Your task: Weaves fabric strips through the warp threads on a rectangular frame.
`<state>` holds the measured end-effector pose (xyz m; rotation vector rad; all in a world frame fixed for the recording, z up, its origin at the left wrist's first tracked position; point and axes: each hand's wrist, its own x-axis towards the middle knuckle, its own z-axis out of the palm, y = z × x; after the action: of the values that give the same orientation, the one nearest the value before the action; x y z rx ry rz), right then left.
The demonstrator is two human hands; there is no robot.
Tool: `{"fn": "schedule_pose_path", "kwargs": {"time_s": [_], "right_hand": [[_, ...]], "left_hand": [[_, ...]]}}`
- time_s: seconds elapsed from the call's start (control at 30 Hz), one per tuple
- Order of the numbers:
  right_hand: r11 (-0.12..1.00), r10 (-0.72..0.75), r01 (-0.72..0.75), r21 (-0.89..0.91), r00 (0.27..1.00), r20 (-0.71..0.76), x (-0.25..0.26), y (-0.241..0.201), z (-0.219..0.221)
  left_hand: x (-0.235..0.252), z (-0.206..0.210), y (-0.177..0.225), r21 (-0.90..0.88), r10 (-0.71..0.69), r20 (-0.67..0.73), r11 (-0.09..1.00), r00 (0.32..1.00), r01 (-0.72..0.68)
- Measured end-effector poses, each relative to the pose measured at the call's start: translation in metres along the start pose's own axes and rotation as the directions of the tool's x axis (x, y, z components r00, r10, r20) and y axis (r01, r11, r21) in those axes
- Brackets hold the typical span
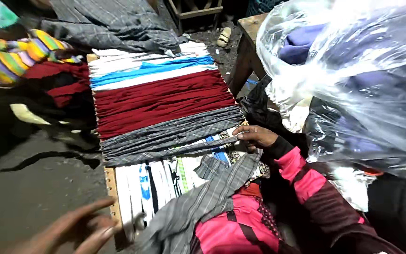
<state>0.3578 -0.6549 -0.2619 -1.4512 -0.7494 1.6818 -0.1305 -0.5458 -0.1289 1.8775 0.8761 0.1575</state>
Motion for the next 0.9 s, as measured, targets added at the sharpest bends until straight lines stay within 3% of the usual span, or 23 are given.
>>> {"fn": "schedule_pose_path", "kwargs": {"time_s": [0.17, 0.3, 0.4, 0.53, 0.6, 0.67, 0.73, 0.83, 0.9], "right_hand": [[0.993, -0.106, 0.113, 0.041, 0.984, -0.143, -0.006, -0.009, -0.016], [0.975, -0.179, 0.197, 0.104, 0.971, -0.160, -0.008, -0.018, -0.015], [0.963, -0.224, 0.244, 0.112, 0.961, -0.161, -0.003, -0.016, -0.017], [0.980, -0.201, 0.196, -0.046, 0.940, -0.276, 0.006, -0.004, -0.031], [0.986, -0.156, 0.136, -0.101, 0.960, -0.232, 0.006, 0.003, -0.041], [0.991, -0.075, 0.068, -0.119, 0.996, -0.057, 0.003, 0.004, -0.050], [0.990, -0.050, 0.052, -0.130, 0.999, 0.018, 0.000, 0.008, -0.048], [0.976, -0.019, 0.016, -0.219, 1.000, -0.011, -0.003, 0.008, -0.046], [0.971, -0.035, 0.019, -0.239, 0.997, -0.063, -0.001, 0.012, -0.051]], "left_hand": [[0.116, 0.115, 0.019, -0.165, 0.136, 0.042, 0.978, 0.990, -0.127], [0.190, 0.209, 0.043, -0.250, 0.084, 0.124, 0.967, 0.989, -0.051], [0.216, 0.253, 0.059, -0.324, 0.043, 0.237, 0.945, 0.971, 0.037], [0.207, 0.265, 0.071, -0.448, 0.053, 0.494, 0.871, 0.868, 0.202], [0.200, 0.257, 0.064, -0.340, 0.055, 0.453, 0.933, 0.890, 0.116], [0.195, 0.242, 0.059, -0.249, 0.073, 0.381, 0.968, 0.922, 0.026], [0.194, 0.226, 0.053, -0.184, 0.090, 0.342, 0.982, 0.935, -0.027], [0.198, 0.209, 0.050, -0.056, 0.060, 0.315, 0.997, 0.947, -0.045], [0.200, 0.200, 0.049, 0.088, 0.012, 0.226, 0.996, 0.974, -0.032]]}}
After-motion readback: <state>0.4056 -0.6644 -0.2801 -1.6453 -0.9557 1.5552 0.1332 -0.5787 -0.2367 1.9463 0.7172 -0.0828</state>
